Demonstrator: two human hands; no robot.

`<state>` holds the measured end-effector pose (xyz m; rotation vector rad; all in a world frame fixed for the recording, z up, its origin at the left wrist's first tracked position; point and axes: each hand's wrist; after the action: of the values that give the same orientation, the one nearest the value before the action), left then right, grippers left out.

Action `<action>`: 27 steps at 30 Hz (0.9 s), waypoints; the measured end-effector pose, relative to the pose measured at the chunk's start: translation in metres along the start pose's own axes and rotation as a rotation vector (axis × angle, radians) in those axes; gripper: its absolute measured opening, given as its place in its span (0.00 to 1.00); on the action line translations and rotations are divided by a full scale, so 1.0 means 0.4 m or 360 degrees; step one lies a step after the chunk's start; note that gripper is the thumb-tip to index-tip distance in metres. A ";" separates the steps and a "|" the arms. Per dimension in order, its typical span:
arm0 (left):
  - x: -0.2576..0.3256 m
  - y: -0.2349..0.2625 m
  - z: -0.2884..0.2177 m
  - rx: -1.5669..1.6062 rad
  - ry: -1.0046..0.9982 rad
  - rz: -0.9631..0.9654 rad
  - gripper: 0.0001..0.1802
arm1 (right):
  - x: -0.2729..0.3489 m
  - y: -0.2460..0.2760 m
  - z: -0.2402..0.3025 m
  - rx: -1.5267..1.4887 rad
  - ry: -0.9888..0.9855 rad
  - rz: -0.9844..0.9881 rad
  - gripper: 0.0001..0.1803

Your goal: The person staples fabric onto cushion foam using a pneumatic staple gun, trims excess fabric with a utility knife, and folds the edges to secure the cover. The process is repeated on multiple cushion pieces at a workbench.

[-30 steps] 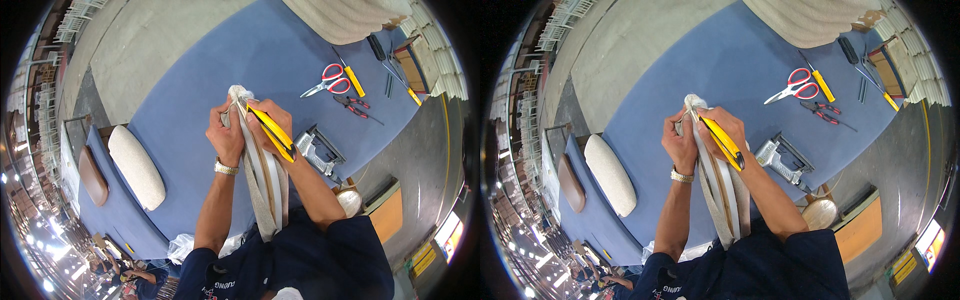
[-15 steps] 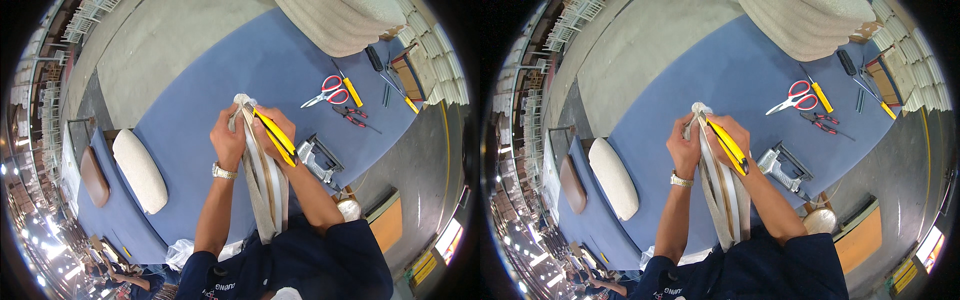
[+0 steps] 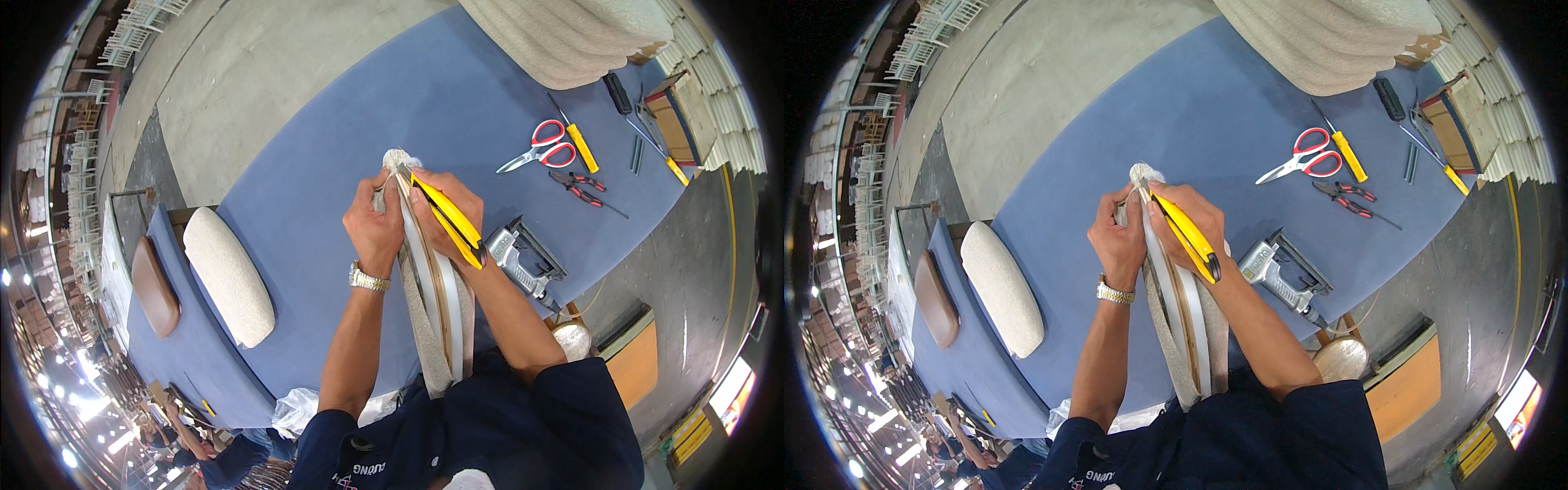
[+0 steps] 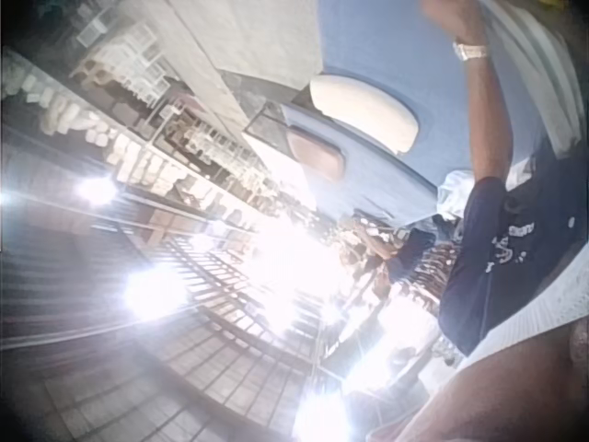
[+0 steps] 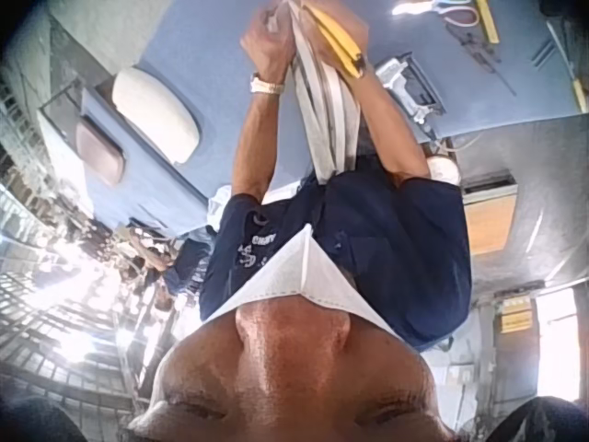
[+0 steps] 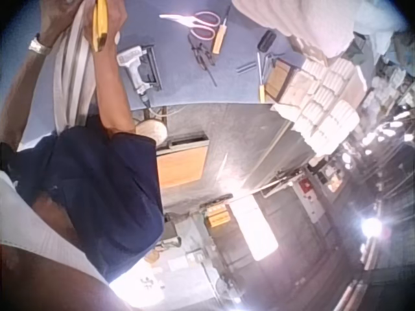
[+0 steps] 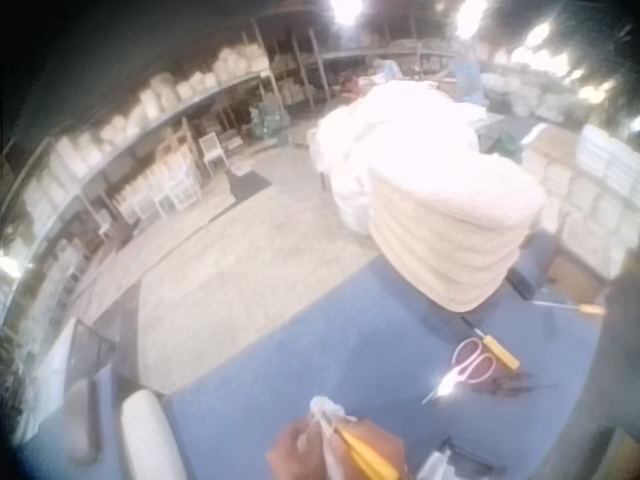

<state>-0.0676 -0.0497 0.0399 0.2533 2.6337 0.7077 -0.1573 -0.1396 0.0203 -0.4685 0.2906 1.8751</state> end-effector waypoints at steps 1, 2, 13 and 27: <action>-0.001 0.001 0.000 -0.0006 0.0006 0.0001 0.09 | 0.000 -0.001 0.004 0.0004 -0.0020 0.0001 0.13; -0.001 0.003 0.002 -0.0009 0.0007 0.0001 0.09 | 0.000 -0.003 0.006 0.0009 -0.0040 0.0002 0.13; -0.008 -0.011 0.004 0.0022 -0.0073 -0.0029 0.09 | -0.027 0.008 0.010 0.0021 -0.0122 0.0116 0.10; -0.026 0.008 -0.018 0.0033 0.0036 0.0134 0.12 | 0.009 0.020 -0.014 -0.0111 -0.0155 -0.0011 0.12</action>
<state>-0.0608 -0.0529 0.0506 0.3662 2.6664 0.7147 -0.1650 -0.1419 0.0137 -0.4232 0.1591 1.8993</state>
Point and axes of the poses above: each hand's wrist, its own x-axis away from the middle knuckle, its own y-axis out of the back of the hand, z = x × y, and after that the axes turned 14 degrees about -z, right-handed
